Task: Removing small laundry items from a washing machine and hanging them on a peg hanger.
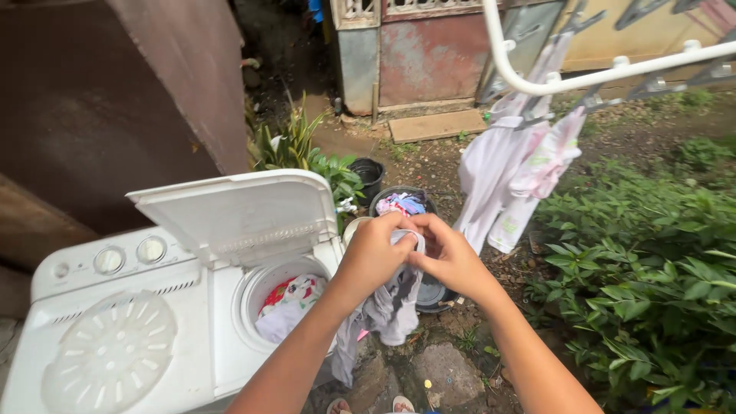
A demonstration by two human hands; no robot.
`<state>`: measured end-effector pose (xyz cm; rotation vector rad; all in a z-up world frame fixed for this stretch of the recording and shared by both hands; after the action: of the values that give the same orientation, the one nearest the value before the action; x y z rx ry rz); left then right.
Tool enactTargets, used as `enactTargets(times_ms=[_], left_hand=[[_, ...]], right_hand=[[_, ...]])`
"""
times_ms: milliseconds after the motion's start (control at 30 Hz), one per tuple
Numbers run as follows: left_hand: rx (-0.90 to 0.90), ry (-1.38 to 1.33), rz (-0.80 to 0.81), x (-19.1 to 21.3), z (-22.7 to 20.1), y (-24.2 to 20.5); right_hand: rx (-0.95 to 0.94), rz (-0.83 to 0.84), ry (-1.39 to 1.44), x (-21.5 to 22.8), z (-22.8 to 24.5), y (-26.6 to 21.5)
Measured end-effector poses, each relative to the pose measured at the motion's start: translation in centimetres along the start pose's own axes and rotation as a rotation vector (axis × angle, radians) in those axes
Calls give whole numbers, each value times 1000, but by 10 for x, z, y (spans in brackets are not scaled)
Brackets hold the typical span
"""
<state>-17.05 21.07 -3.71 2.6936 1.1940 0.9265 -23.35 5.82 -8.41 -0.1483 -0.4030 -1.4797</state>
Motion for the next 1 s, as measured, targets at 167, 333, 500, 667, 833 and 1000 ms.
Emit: enactTargets(times_ms=[167,333,500,667,833,1000], left_hand=[[-19,-12,172,-33,-16,33],[73,-218,574,-102,-30,84],[-95,-1292,510,-170,-63,168],[-43,-1370,412,-208,-66,216],[-62,-1414,293,-198,-45,237],[-97,-1298,114,-178,-37,239]], right_hand=[[59,-58,-225,87,6,-49],[-66,-118,-335,179,18,-84],[281,-451,11,280,40,-58],[364,-331,269,303,48,-21],[412,-197,421,305,39,-8],[358,-292,401,295,37,2]])
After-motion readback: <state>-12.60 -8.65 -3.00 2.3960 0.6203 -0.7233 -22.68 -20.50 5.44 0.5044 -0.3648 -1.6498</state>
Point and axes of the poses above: each hand's wrist, its own y-axis towards the middle knuckle, its own x-axis out of the back of the hand, z = x × y, the point moved 4 cm from there along y, towards the middle knuckle, and after that the axes turned 11 degrees about z, right-handed, at the moved point
